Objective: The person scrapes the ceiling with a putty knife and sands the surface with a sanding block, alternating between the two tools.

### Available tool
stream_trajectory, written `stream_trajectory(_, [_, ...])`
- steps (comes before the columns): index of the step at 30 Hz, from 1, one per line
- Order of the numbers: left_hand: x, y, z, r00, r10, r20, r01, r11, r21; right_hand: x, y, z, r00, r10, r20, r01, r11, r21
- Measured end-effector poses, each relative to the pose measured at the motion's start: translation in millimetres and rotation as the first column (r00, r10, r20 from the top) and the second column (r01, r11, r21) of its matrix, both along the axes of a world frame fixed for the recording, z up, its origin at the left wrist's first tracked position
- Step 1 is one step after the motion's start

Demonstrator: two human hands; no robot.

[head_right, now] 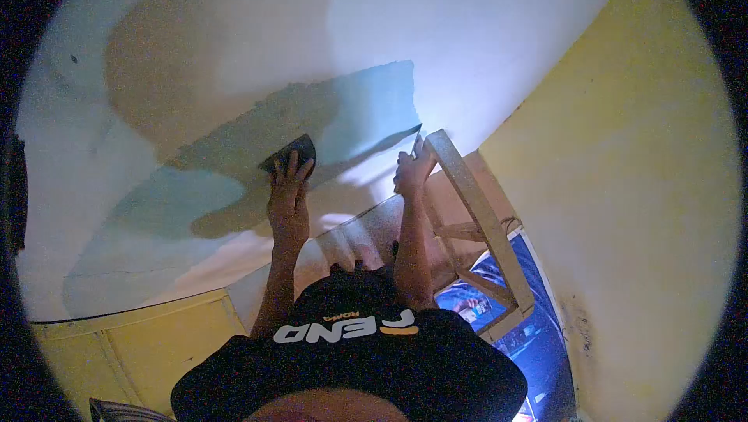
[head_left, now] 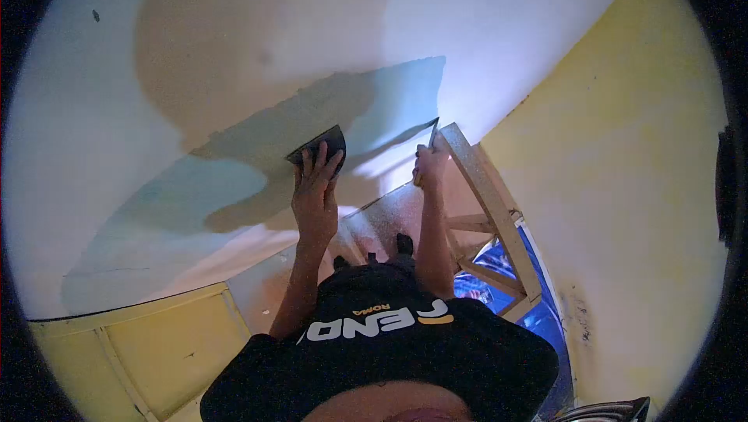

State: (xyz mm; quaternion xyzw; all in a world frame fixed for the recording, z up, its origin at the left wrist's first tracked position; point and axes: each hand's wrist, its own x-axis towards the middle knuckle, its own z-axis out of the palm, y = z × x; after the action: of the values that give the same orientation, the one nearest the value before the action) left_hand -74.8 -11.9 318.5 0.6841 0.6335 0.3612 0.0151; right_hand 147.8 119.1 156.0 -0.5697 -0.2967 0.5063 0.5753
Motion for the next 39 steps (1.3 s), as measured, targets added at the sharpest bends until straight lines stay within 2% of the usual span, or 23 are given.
stream_trajectory(3, [1,2,2,1.000,-0.007,0.007,0.007,1.000,0.005,-5,3,-1,0.999,0.003,0.033,-0.007,0.993,0.121])
stream_trajectory(5, [1,2,4,1.000,-0.001,0.023,0.001,1.000,0.003,12,4,5,0.993,0.093,0.075,-0.097,0.994,0.051])
stream_trajectory(7, [1,-6,2,1.000,-0.001,0.027,0.001,1.000,-0.001,14,7,-13,0.993,0.110,0.045,-0.104,0.988,-0.116])
stream_trajectory(9, [-2,-1,-1,1.000,-0.003,0.016,0.002,1.000,0.029,-3,0,-24,0.997,0.023,0.068,-0.024,1.000,0.008])
stream_trajectory(12, [-1,-2,2,1.000,0.006,-0.016,-0.006,0.999,0.036,10,28,-59,0.987,0.013,0.157,-0.024,0.997,0.071])
stream_trajectory(15, [-1,-5,5,1.000,-0.001,0.029,0.001,1.000,0.018,12,16,-11,0.995,0.059,-0.081,-0.067,0.992,-0.107])
stream_trajectory(17, [-5,1,-1,1.000,-0.011,0.026,0.009,0.998,0.059,-1,28,-74,1.000,-0.008,0.027,0.003,0.984,0.180])
stream_trajectory(19, [-2,0,-4,1.000,-0.004,0.012,0.004,0.999,0.043,-3,22,-83,0.998,-0.039,0.039,0.028,0.967,0.254])
stream_trajectory(21, [-2,-1,-4,1.000,0.019,-0.020,-0.019,1.000,0.008,-2,18,-87,1.000,-0.008,0.017,0.005,0.987,0.161])
stream_trajectory(24, [0,-1,0,0.999,0.005,0.050,-0.006,1.000,0.014,-3,14,-79,0.994,0.062,0.089,-0.067,0.996,0.053])
stream_trajectory(27, [0,-3,2,0.999,0.006,0.042,-0.007,1.000,0.014,-11,5,-45,1.000,0.021,0.004,-0.021,0.999,0.036])
stream_trajectory(31, [-2,-2,2,1.000,-0.003,0.001,0.003,1.000,0.025,-4,13,-58,0.987,-0.035,0.158,0.010,0.988,0.152])
stream_trajectory(32, [-2,-1,1,1.000,-0.005,-0.003,0.005,1.000,0.031,-7,12,-63,0.992,-0.061,0.113,0.042,0.985,0.168])
stream_trajectory(34, [-4,-1,1,1.000,-0.011,-0.002,0.011,0.998,0.054,-5,13,-44,0.998,0.033,0.055,-0.036,0.997,0.062])
stream_trajectory(35, [-4,-1,0,1.000,-0.018,0.003,0.018,0.998,0.064,9,16,-30,0.989,0.148,0.028,-0.146,0.987,-0.063])
stream_trajectory(37, [-3,-7,-1,1.000,-0.019,0.008,0.018,0.999,0.048,15,11,-40,0.987,0.158,0.006,-0.156,0.983,-0.098])
stream_trajectory(38, [-2,-5,0,1.000,-0.009,0.007,0.009,0.999,0.040,4,12,-44,0.998,0.058,0.018,-0.059,0.998,0.007])
stream_trajectory(39, [-2,-4,1,1.000,0.003,0.006,-0.003,1.000,0.027,0,9,-33,1.000,0.021,0.019,-0.022,0.999,0.031])
